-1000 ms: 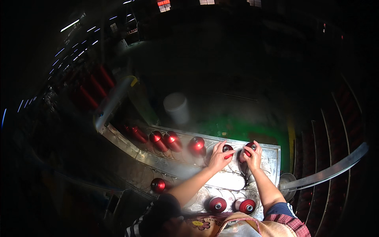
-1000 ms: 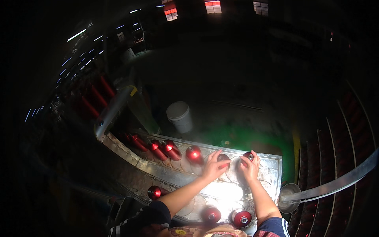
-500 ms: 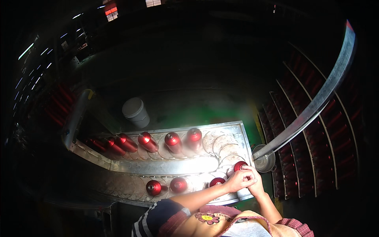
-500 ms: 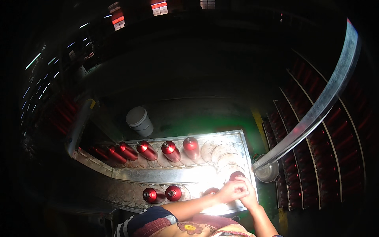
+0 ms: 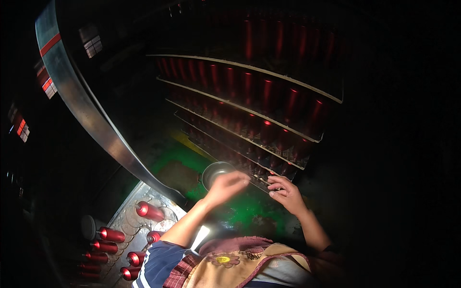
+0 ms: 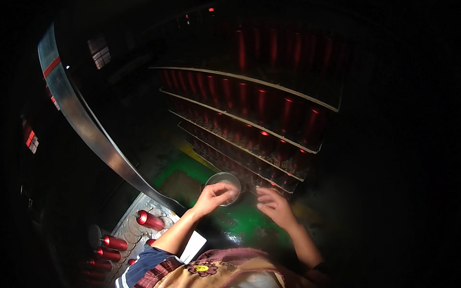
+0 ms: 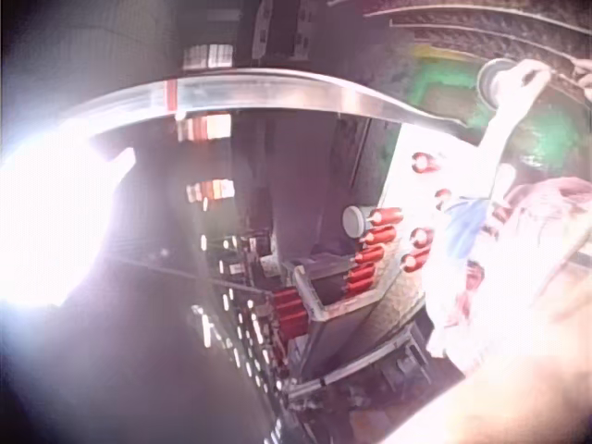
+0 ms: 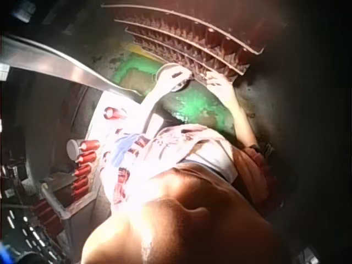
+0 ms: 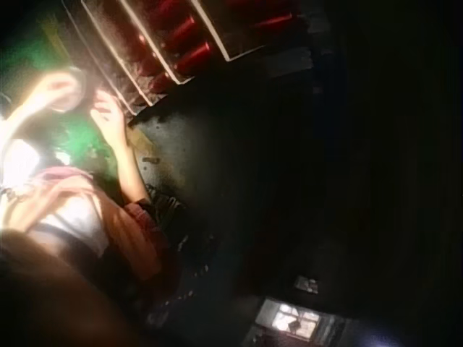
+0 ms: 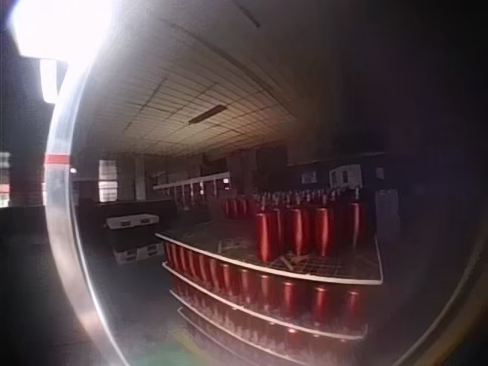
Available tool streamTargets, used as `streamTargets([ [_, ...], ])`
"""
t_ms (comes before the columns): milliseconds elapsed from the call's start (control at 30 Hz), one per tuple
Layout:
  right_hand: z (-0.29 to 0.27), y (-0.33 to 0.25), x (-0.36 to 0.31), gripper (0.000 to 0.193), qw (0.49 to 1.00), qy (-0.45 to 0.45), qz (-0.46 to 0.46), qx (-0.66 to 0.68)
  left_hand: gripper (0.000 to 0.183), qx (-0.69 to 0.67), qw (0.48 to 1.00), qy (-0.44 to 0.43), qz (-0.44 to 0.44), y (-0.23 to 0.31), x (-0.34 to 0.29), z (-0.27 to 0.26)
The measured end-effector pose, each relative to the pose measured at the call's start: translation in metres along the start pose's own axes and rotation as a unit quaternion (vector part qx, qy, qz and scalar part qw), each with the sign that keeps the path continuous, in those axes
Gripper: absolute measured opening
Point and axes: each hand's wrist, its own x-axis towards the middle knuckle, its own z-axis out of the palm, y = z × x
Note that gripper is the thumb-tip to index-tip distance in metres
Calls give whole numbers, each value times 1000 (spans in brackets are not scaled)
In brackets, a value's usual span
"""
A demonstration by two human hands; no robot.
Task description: The person repeatedly picks up red spray cans from a metal tray and places them onto a nearby wire rack. The worker handles the cans one or two at a time, moving them between the tray and the rack in a continuous loop.
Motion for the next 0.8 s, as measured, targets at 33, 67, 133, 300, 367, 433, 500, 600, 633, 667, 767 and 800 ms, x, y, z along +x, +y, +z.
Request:
streamTargets([
  [33, -33, -20, 9, 45, 998, 39, -43, -23, 19, 15, 999, 29, -11, 19, 32, -16],
  [67, -62, -43, 15, 45, 992, 72, -95, -39, 25, -29, 997, 71, 26, 38, 60, -31],
  [133, -115, -88, 35, 42, 962, 138, -195, -136, 25, 39, 983, 123, 133, 78, 124, -67],
  [300, -199, -182, 127, 50, 867, 207, -280, -355, 37, 294, 842, 216, 398, 175, 304, -123],
  [367, -216, -215, 185, 55, 812, 225, -291, -453, 46, 342, 831, 240, 367, 203, 369, -128],
  [433, -228, -244, 242, 57, 769, 265, -258, -522, 51, 358, 835, 246, 337, 222, 412, -130],
  [500, -240, -267, 304, 62, 744, 286, -176, -578, 54, 391, 843, 225, 293, 227, 441, -129],
  [600, -250, -276, 370, 61, 780, 234, -119, -568, 50, 507, 772, 255, 287, 222, 452, -132],
  [633, -253, -275, 382, 59, 791, 224, -78, -565, 50, 508, 773, 252, 283, 218, 451, -134],
  [667, -254, -268, 390, 56, 762, 227, -92, -599, 50, 499, 772, 252, 303, 215, 450, -136],
  [767, -257, -248, 391, 52, 733, 279, -143, -604, 48, 457, 790, 222, 343, 208, 443, -142],
  [800, -257, -244, 384, 49, 765, 274, -167, -558, 47, 453, 795, 220, 339, 206, 441, -143],
])
